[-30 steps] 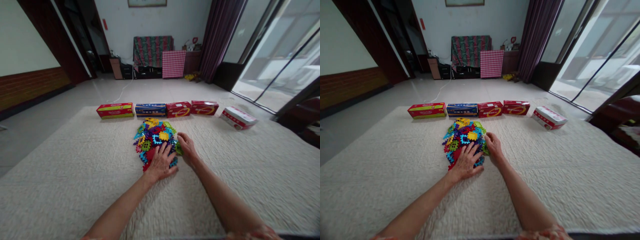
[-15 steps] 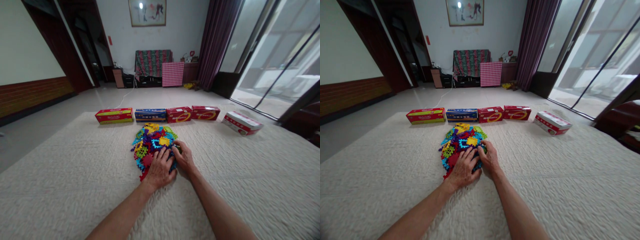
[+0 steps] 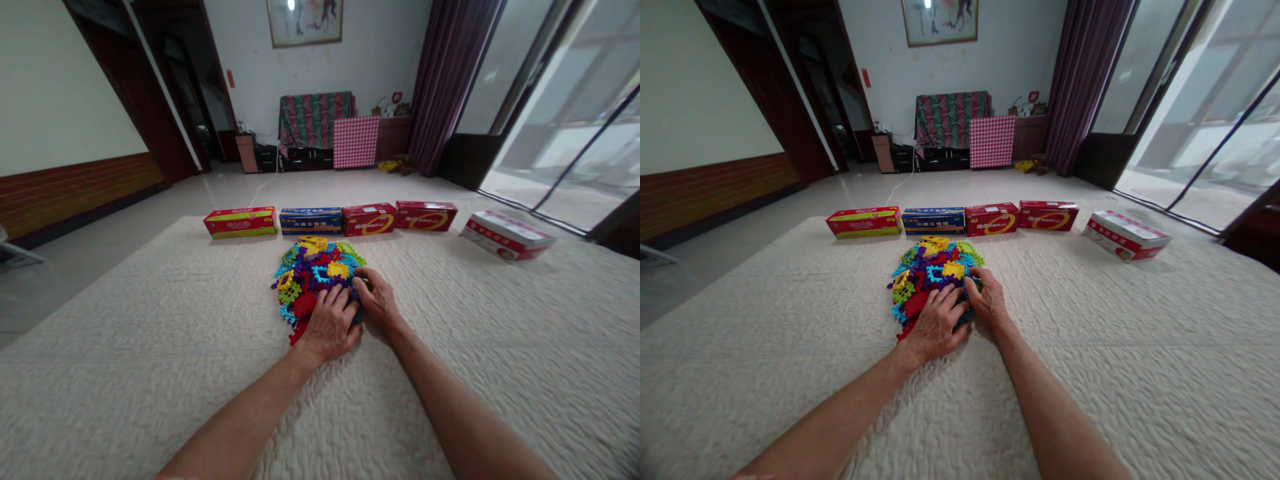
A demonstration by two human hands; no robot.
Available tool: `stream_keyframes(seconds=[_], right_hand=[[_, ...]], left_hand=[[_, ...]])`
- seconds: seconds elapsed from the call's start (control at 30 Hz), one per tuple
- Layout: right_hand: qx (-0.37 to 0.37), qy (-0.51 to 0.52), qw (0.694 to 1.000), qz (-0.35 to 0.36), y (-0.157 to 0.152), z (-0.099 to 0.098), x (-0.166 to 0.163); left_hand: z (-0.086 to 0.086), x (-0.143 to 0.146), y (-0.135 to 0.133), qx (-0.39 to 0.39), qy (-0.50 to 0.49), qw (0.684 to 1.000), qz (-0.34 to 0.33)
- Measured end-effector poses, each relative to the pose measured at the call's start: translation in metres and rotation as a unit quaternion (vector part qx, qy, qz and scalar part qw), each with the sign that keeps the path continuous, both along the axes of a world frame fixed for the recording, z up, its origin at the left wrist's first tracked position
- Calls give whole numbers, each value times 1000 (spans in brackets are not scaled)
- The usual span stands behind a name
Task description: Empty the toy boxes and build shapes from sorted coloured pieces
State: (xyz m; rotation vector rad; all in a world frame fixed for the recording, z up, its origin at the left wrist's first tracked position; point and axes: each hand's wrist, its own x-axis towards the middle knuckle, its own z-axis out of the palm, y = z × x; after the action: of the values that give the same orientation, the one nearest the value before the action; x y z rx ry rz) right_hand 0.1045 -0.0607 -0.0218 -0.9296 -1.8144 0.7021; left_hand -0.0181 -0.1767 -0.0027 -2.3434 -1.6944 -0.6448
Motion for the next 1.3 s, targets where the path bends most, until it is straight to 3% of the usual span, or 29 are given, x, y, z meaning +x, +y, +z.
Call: stream_keyframes(seconds=[0.17,0.27,0.4,0.5,0.6,0.73,1.0,1.3], right_hand=[[6,-19,1000,18,-1,3,1],[23,-28,999,21,-2,5,2],[34,-36,999,12,-2,6,1],[38,-37,999,15,-1,6,1],[47,-34,998,24,-1,5,1],[62,-41,996,40,0,4,0],[111,-96,985,90,2,2,-1],[98,-102,987,76,-1,2,1]], left_hand=[[7,3,-2,68,-18,997,-17],[17,-12,4,140,-65,988,-7],[18,-64,16,207,-129,963,117],[2,-107,21,204,-173,937,223],[-17,-128,23,169,-192,934,251],[-28,-128,24,142,-198,940,240],[-30,-130,28,148,-226,937,219],[-17,-133,39,207,-329,887,250]])
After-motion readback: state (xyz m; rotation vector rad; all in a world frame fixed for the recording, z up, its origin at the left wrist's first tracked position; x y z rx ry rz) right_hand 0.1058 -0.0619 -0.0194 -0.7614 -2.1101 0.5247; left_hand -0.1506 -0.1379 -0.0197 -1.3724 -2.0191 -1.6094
